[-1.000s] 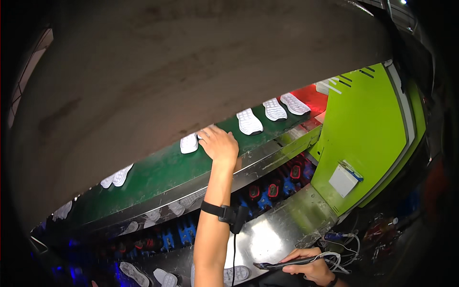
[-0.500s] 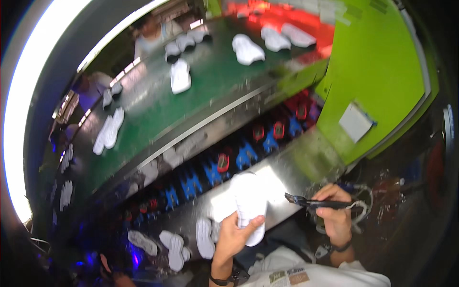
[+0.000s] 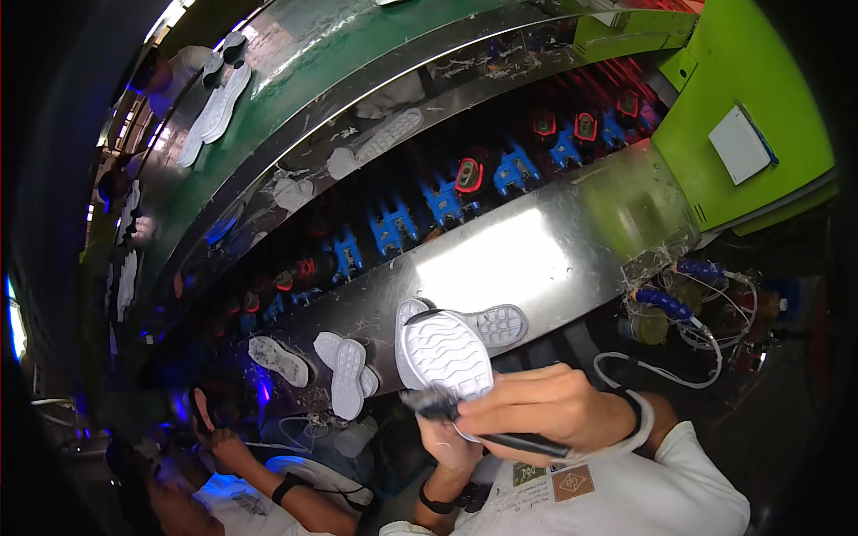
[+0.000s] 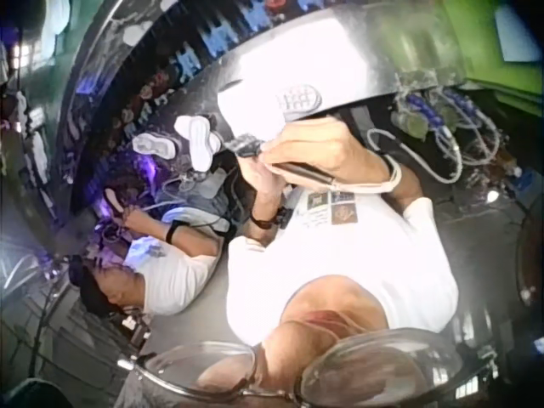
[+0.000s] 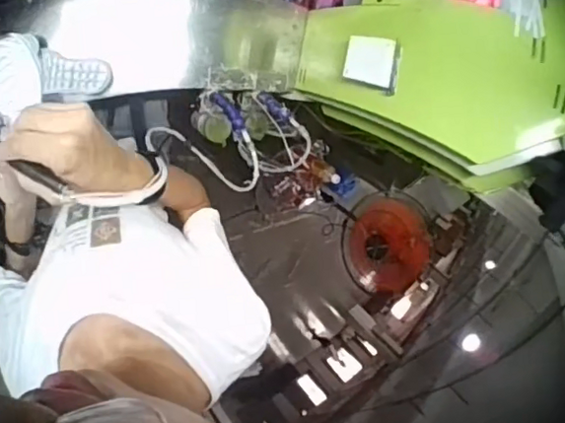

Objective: The person picks up white shoe soles from a conveyor belt and uses a handheld tool to trim excess material from the edges. The person handles the soles one at a time, rotating them to access different sides, and places the finished soles back onto the conveyor belt.

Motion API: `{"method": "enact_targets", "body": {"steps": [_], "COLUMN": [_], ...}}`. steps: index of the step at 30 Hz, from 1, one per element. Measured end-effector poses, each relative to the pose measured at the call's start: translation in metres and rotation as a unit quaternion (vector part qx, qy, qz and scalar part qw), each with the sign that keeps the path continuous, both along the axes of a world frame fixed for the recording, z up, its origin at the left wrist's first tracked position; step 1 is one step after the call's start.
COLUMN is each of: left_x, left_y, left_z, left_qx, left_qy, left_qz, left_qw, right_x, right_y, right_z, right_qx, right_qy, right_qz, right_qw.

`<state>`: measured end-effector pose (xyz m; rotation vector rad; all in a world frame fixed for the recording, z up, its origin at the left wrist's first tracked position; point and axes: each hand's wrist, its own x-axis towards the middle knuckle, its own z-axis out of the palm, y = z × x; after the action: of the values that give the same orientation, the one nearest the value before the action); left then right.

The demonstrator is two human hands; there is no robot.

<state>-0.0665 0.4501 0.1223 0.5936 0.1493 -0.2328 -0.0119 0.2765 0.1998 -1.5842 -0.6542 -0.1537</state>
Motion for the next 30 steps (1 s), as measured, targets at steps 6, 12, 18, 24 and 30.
{"method": "enact_targets", "body": {"steps": [6, 12, 18, 24, 30], "left_x": [0.038, 0.046, 0.062, 0.098, 0.091], "left_y": [-0.03, -0.039, -0.009, 0.024, 0.046], "left_z": [0.026, 0.031, 0.044, 0.088, 0.041], "left_qx": [-0.105, -0.045, 0.089, 0.279, -0.096], "left_qy": [0.013, -0.047, 0.074, -0.016, 0.099], "left_qz": [-0.011, -0.041, -0.273, -0.317, -0.208], "left_qw": [0.994, 0.997, 0.955, 0.906, 0.968], "right_x": [-0.023, -0.023, -0.018, -0.035, -0.013], "right_y": [-0.002, -0.028, -0.04, -0.053, -0.053], "right_z": [0.006, 0.011, 0.018, 0.012, 0.01], "right_qx": [-0.016, -0.027, -0.012, 0.045, 0.047], "right_qy": [0.036, 0.054, 0.1, 0.113, 0.121], "right_qz": [-0.08, -0.097, -0.005, 0.235, -0.083], "right_qw": [0.996, 0.993, 0.995, 0.964, 0.988]}}
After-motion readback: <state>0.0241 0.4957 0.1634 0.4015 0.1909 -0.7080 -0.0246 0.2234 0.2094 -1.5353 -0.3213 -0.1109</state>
